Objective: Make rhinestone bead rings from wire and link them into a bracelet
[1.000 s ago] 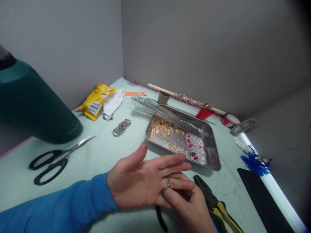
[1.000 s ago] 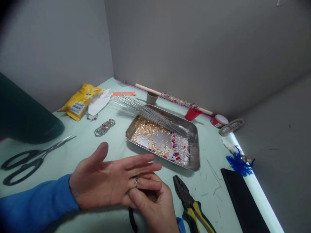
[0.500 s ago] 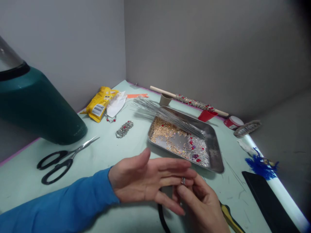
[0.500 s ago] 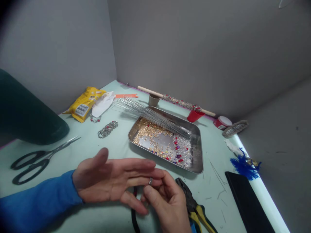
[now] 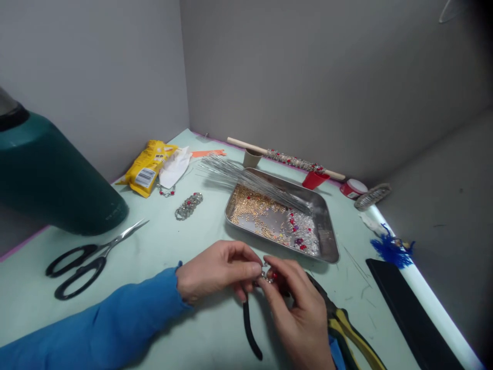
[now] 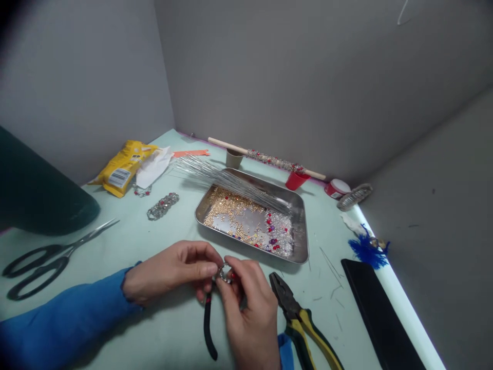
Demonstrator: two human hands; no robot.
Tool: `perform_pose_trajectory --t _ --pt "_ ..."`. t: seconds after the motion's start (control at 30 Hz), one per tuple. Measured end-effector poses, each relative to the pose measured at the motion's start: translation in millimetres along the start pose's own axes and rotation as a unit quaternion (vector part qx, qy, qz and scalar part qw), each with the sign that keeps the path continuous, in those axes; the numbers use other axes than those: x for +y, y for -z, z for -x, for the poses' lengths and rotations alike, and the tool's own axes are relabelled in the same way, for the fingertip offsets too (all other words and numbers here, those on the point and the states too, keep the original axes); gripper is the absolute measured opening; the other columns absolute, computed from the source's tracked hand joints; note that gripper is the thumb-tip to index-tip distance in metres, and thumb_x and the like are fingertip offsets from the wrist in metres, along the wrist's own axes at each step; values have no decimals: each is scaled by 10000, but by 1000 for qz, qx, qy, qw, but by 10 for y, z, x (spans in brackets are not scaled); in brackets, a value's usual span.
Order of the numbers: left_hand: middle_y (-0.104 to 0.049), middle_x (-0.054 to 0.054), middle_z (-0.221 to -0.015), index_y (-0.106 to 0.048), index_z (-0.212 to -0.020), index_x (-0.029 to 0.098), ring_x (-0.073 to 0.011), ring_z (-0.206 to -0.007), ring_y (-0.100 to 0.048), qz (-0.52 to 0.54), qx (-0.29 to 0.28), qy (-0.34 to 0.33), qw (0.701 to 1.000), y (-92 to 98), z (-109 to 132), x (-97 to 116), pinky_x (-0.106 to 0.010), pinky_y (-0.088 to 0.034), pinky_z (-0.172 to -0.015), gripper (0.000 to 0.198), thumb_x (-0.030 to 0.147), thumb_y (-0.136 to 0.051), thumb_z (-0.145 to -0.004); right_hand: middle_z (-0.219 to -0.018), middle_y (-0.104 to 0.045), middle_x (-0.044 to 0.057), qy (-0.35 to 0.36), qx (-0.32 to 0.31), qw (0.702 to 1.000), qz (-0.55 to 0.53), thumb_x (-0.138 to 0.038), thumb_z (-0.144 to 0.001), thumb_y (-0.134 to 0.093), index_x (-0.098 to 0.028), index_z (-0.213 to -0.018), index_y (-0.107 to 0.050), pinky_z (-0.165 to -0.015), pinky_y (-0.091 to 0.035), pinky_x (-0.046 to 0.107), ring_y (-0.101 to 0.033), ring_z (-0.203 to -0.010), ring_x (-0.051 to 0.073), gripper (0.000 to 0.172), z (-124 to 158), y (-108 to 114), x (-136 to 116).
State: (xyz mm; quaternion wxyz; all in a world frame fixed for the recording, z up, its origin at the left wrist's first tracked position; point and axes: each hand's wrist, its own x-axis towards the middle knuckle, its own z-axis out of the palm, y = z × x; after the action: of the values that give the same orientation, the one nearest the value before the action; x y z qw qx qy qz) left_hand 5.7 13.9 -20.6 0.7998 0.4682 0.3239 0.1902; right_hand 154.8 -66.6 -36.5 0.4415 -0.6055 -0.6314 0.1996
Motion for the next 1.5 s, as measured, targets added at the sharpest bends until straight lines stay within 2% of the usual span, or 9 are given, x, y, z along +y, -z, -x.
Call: perform_pose_trajectory --t 0.07,0.2,0.33,0.47,0.63,0.8,1.07,1.33,1.5 --pt "-574 -10 -566 -565 -767 110 -97 -488 -544 -23 12 0 1000 -10 -11 -25 -247 -463 -520 247 346 -633 -745 -845 -592 33 -13 -9 1000 -23 -189 -817 -567 -214 -1070 -578 -610 -468 271 -554 -672 144 254 9 -23 -18" --pt "-567 -3 -525 -548 -755 121 -98 -459 -536 -24 44 -22 999 11 -29 -39 -253 -456 -517 235 349 -605 -767 -753 -592 10 -132 -16 984 -120 -272 -806 -592 -192 -1131 -528 -582 -474 260 -550 -621 136 340 8 -38 -15" --pt "-575 -16 -537 -547 -774 118 -99 -463 -530 -38 63 -42 996 25 -33 -45 -257 -455 -518 233 345 -600 -771 -608 -545 -25 -193 -33 966 -171 -348 -839 -547 -172 -907 -583 -477 -408 214 -489 -514 103 192 -31 -17 -27" --pt "-567 -2 -530 -528 -839 125 -109 -462 -542 -54 48 -32 997 11 -29 -54 -272 -464 -520 257 368 -587 -779 -603 -553 -27 -179 -34 969 -169 -338 -843 -540 -179 -837 -593 -471 -385 206 -481 -508 101 167 -71 -40 -49" --pt "-555 3 -504 -528 -773 119 -108 -462 -547 -70 58 -27 995 5 -29 -28 -248 -445 -507 244 358 -576 -783 -637 -592 -14 -168 -25 973 -153 -338 -839 -539 -187 -829 -603 -475 -382 206 -501 -523 109 164 -75 -99 -34" --pt "-555 7 -522 -555 -858 112 -97 -464 -522 -75 69 -45 994 29 -27 -22 -247 -456 -501 229 326 -583 -781 -604 -542 -25 -158 -34 977 -142 -341 -847 -526 -184 -800 -585 -478 -371 204 -474 -524 104 174 -58 -98 -4" --pt "-590 -28 -525 -530 -836 107 -125 -443 -560 0 63 -18 998 14 -39 -48 -284 -479 -505 204 296 -582 -779 -586 -530 -36 -159 -26 975 -154 -333 -856 -510 -190 -899 -593 -475 -379 205 -468 -504 100 170 -69 -64 -10" --pt "-541 14 -546 -557 -860 126 -112 -498 -533 -91 51 -58 993 -2 -14 -54 -275 -460 -531 193 292 -588 -765 -745 -585 1 -59 -24 995 -80 -235 -866 -508 -198 -832 -578 -587 -414 230 -541 -649 126 86 -23 -49 3" --pt "-545 14 -576 -570 -820 130 -108 -527 -526 -149 78 -68 983 -25 -20 -46 -249 -430 -532 147 254 -589 -745 -787 -583 13 -35 -15 996 -77 -212 -870 -498 -190 -860 -572 -634 -428 235 -556 -713 135 77 -20 -51 8"
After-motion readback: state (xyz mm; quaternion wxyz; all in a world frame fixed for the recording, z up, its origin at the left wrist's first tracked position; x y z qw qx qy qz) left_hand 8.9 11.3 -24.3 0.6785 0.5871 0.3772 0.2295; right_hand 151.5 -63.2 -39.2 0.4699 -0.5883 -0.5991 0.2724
